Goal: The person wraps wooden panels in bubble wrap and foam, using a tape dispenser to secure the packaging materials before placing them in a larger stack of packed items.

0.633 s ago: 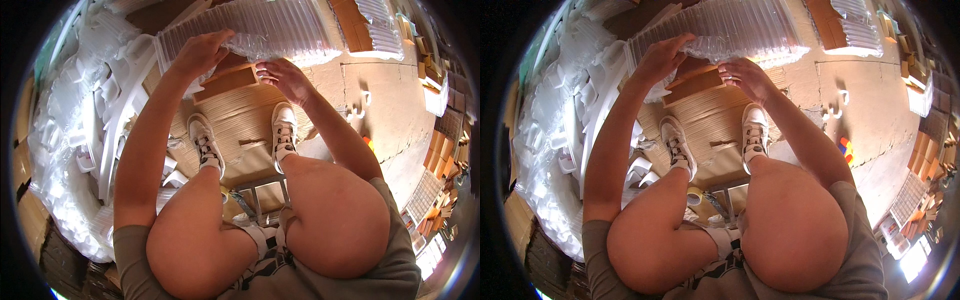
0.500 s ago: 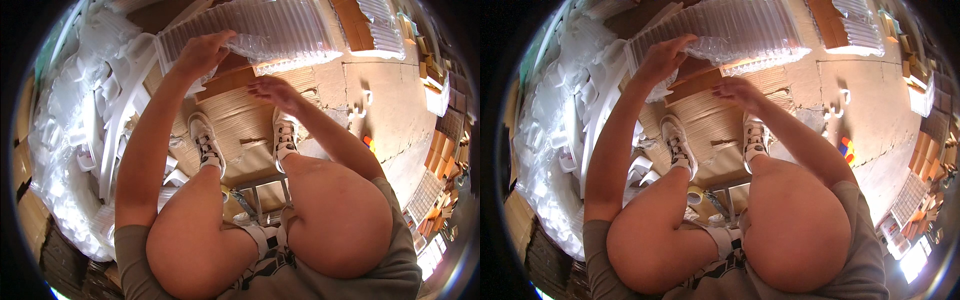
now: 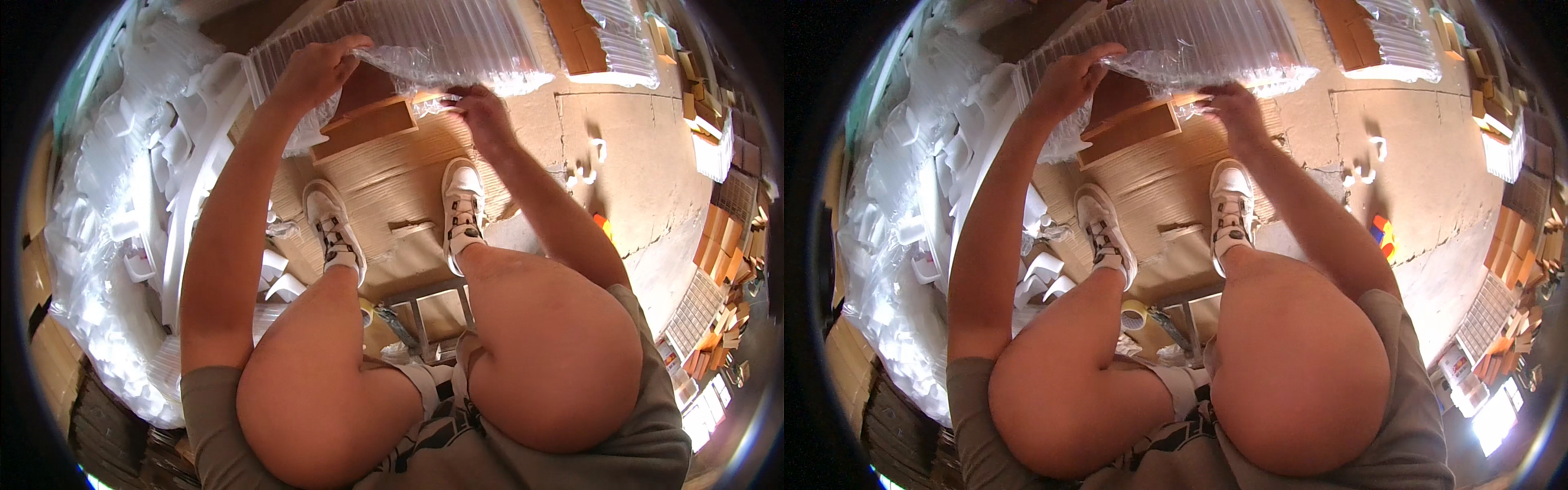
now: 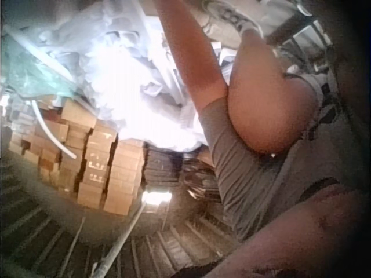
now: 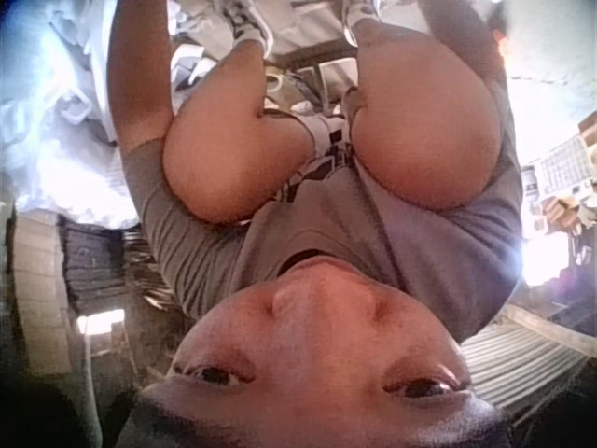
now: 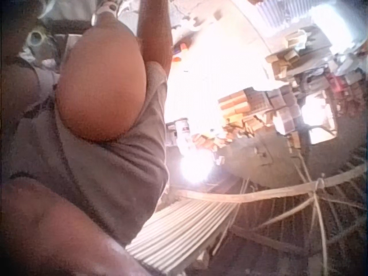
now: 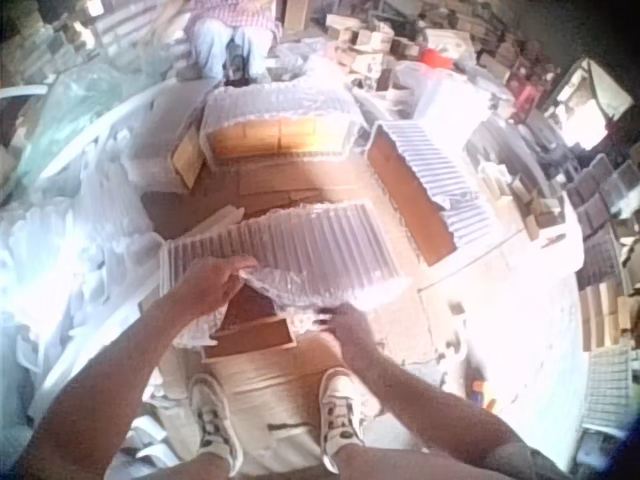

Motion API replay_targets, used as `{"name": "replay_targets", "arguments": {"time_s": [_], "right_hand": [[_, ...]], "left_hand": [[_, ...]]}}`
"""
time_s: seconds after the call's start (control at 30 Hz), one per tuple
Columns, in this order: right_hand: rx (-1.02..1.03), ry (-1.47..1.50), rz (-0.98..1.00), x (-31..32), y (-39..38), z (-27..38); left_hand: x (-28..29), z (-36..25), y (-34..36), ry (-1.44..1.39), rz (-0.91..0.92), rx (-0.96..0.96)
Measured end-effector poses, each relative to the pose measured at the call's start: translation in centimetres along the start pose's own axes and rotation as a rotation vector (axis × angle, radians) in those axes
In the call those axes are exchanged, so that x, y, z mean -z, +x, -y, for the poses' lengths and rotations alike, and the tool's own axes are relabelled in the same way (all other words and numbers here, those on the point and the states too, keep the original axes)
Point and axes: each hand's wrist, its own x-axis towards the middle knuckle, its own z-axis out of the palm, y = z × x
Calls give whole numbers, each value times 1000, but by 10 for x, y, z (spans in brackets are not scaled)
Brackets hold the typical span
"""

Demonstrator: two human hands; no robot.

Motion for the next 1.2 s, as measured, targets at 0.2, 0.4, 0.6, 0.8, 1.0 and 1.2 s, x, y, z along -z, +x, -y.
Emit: {"name": "replay_targets", "arguments": {"time_s": [0.2,0.4,0.6,0.8,1.0,1.2], "right_hand": [[-65,32,150,3,12,58],[-266,155,-171,-16,3,57],[-398,560,-200,-22,16,43],[-290,549,283,20,11,47],[-119,-79,309,27,64,107],[-193,-219,295,8,83,141]], "left_hand": [[0,15,10,-26,-6,-13],[-5,26,14,38,12,-5],[-6,20,13,14,-65,-91],[0,23,15,-45,42,5],[3,71,33,-6,-39,-238],[13,129,60,-73,-17,-148]]}}
